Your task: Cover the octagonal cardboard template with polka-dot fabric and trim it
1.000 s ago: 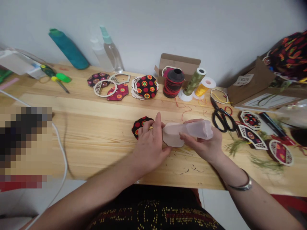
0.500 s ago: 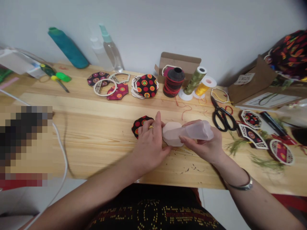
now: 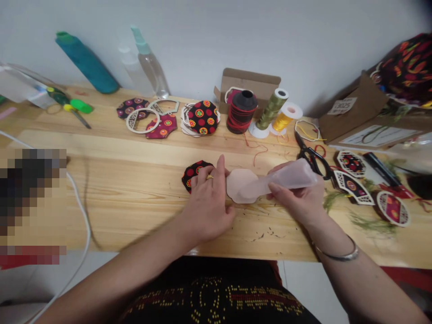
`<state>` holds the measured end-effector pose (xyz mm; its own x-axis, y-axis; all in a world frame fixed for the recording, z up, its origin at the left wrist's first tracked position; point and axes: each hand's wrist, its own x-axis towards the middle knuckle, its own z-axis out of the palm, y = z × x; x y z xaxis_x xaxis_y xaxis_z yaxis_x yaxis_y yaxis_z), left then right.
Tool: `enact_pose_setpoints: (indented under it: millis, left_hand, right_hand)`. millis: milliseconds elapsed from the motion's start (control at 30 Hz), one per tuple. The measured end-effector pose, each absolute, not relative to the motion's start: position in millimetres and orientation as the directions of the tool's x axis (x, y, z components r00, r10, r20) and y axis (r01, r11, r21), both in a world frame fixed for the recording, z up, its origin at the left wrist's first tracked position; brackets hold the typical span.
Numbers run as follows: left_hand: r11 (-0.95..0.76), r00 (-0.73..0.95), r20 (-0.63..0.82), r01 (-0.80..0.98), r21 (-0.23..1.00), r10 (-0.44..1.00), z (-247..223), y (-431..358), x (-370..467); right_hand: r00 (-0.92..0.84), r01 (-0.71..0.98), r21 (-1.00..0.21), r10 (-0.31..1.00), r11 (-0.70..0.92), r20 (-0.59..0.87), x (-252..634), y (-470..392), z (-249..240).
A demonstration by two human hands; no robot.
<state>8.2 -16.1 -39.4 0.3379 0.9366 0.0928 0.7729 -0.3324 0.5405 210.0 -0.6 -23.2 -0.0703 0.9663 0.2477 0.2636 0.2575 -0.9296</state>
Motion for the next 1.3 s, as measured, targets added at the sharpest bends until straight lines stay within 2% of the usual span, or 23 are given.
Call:
enact_pose_setpoints:
  millis: [200, 600, 1067, 1300]
  left_hand:
    - [-0.334, 0.338, 0.096, 0.773, 0.54, 0.936, -38.2, -16.4, 8.8]
    - [-0.374, 0.326, 0.186, 0.755, 0.539, 0.927, -45.3, -14.7, 6.8]
    - [-0.343, 0.31, 0.156, 0.766, 0.543, 0.938, -43.8, -14.0, 8.7]
    - [-0.331, 0.301, 0.147, 0.766, 0.551, 0.942, -43.4, -12.9, 8.5]
  right_hand:
    - [-0.161, 0.262, -0.923, 0.956, 0.282, 0.246, 206.8, -4.6, -21.1]
    - [-0.209, 0.303, -0.898, 0.942, 0.319, 0.264, 205.3, -5.2, -23.5]
    - [-0.246, 0.357, -0.865, 0.929, 0.353, 0.278, 206.2, -5.4, -22.5]
    - [-0.253, 0.319, -0.875, 0.922, 0.365, 0.292, 206.4, -5.3, -20.5]
